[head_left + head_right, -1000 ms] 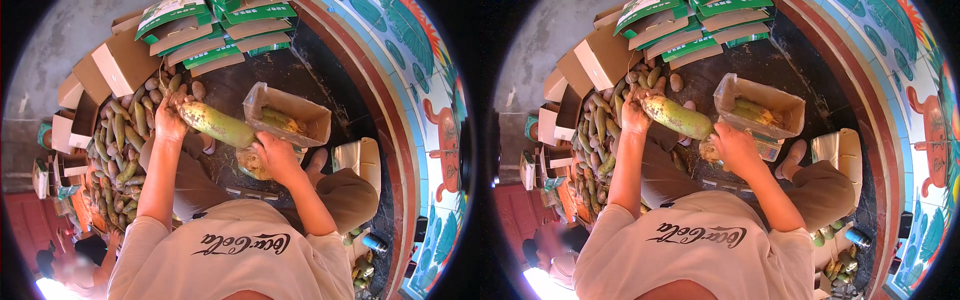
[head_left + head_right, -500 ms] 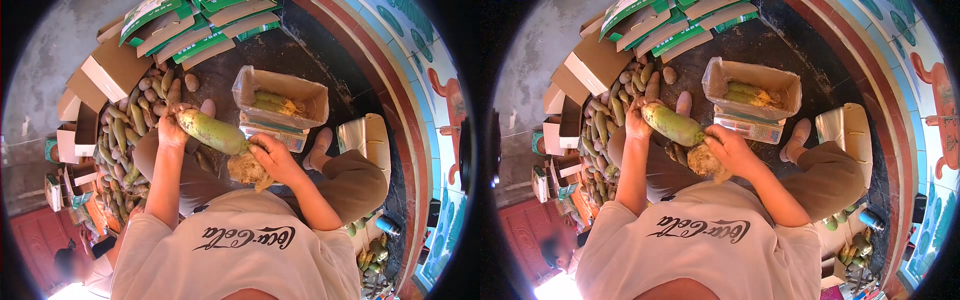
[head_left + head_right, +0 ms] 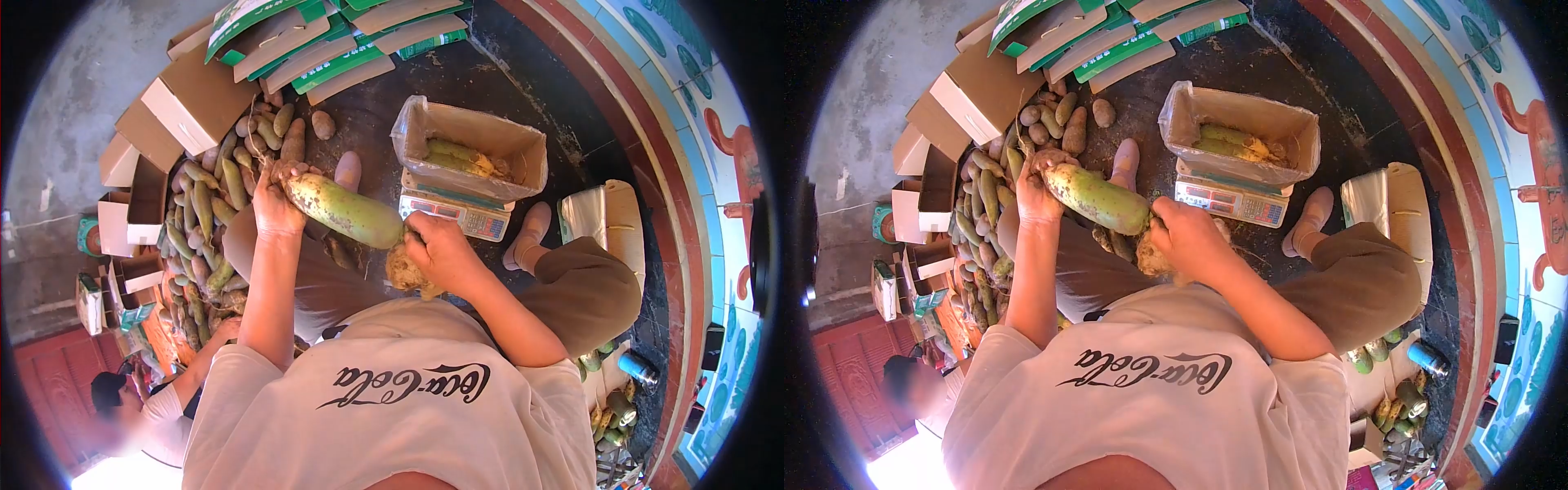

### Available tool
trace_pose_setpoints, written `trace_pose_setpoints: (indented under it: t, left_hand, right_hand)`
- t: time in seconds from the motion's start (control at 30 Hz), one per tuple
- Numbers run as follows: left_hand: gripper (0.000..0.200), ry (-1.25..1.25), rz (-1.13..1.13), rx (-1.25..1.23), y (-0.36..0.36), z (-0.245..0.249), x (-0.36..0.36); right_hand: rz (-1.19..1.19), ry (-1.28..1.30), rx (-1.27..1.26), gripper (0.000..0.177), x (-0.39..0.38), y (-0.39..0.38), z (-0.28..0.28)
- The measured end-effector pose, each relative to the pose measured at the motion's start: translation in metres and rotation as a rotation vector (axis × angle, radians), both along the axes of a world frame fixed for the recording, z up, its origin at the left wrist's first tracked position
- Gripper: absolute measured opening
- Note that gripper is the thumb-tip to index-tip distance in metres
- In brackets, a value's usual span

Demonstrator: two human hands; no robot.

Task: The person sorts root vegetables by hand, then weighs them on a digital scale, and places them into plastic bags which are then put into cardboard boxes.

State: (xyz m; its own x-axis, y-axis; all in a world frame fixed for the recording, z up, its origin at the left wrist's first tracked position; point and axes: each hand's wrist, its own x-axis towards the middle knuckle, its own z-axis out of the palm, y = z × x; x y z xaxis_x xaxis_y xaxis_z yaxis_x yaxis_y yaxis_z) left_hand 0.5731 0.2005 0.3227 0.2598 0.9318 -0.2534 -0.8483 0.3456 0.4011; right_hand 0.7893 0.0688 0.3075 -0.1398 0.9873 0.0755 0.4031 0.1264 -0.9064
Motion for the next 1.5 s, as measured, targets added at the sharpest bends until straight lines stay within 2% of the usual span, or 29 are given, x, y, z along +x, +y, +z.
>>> trace_pose_setpoints:
  t: [0.03,0.13,0.17,0.23,0.33,0.4,0.43,0.53,0.63,0.73,0.83,0.93,1.0,1.03,1.07,1.1,1.13,1.23,1.27,1.3,1.33,1.43,1.5]
  left_hand:
    - [0.027,-0.020,-0.004,0.004,0.000,-0.004,-0.002]
    - [0.031,-0.064,-0.013,-0.048,-0.001,-0.024,-0.009]
    - [0.030,-0.020,0.036,-0.086,0.000,-0.026,-0.009]
    - [0.030,-0.106,0.037,-0.083,0.003,-0.026,-0.017]
    - [0.028,-0.098,0.037,-0.054,0.006,-0.019,-0.024]
    - [0.028,-0.120,0.053,-0.049,0.005,-0.014,-0.021]
    - [0.027,-0.037,0.063,-0.046,0.007,-0.016,-0.021]
    - [0.028,-0.118,0.047,-0.084,0.003,-0.016,-0.018]
    - [0.027,-0.199,0.076,-0.179,0.008,-0.017,-0.011]
    - [0.030,0.232,0.195,-0.144,0.002,-0.001,0.004]
    - [0.032,-0.023,0.113,0.001,0.008,-0.002,-0.006]
    - [0.032,0.172,0.059,0.036,0.000,0.010,0.006]
    - [0.031,0.082,0.003,0.047,-0.001,0.013,0.012]
    - [0.031,0.143,0.007,0.034,-0.002,0.018,0.019]
    - [0.031,0.203,0.012,0.022,-0.003,0.025,0.028]
    - [0.047,0.295,0.016,0.048,-0.005,0.029,0.035]
    - [0.047,0.318,0.014,0.042,-0.004,0.028,0.037]
    - [0.044,0.381,0.010,0.026,0.003,0.023,0.040]
    - [0.030,0.420,0.003,0.036,0.004,0.024,0.040]
    - [0.024,0.459,-0.004,0.041,0.003,0.025,0.040]
    - [0.031,0.498,-0.011,0.048,0.003,0.026,0.041]
    - [0.032,0.621,-0.063,0.088,-0.005,0.024,0.042]
    - [0.031,0.637,-0.024,0.024,-0.009,0.020,0.044]
  right_hand:
    - [-0.016,0.024,-0.024,0.009,-0.002,0.000,-0.001]
    - [-0.071,0.416,-0.245,0.011,-0.013,0.003,-0.011]
    - [-0.067,0.506,-0.282,0.015,-0.012,0.004,-0.011]
    - [-0.054,0.692,-0.366,0.024,-0.010,0.004,-0.007]
    - [0.005,0.630,-0.324,0.023,-0.003,0.002,-0.005]
    - [0.026,0.392,-0.141,0.023,0.000,0.005,-0.002]
    - [0.034,0.272,-0.051,0.024,0.001,0.007,0.000]
    - [0.013,0.020,-0.009,0.024,0.000,0.010,0.006]
    - [-0.044,0.126,0.033,0.024,-0.001,0.012,0.011]
    - [-0.028,0.375,-0.154,0.021,0.003,0.013,0.009]
    - [-0.015,0.247,-0.029,0.017,0.010,0.007,0.005]
    - [-0.008,0.094,-0.082,0.016,0.012,0.009,0.003]
    - [-0.057,0.084,-0.054,0.018,0.012,0.009,-0.005]
    - [-0.083,0.078,-0.044,0.018,0.012,0.007,-0.013]
    - [-0.098,0.010,-0.070,0.019,0.012,0.008,-0.023]
    - [-0.123,-0.062,-0.099,0.019,0.013,0.007,-0.037]
    - [-0.147,-0.135,-0.127,0.020,0.015,0.006,-0.048]
    - [0.010,-0.502,-0.190,0.019,0.025,-0.009,-0.070]
    - [0.015,-0.457,-0.123,0.019,0.026,-0.015,-0.078]
    - [0.021,-0.412,-0.059,0.020,0.027,-0.022,-0.086]
    - [0.027,-0.366,0.005,0.020,0.028,-0.025,-0.090]
    - [0.054,-0.055,-0.339,0.028,0.032,-0.007,-0.041]
    - [-0.103,0.309,-0.357,0.032,0.031,0.002,-0.009]
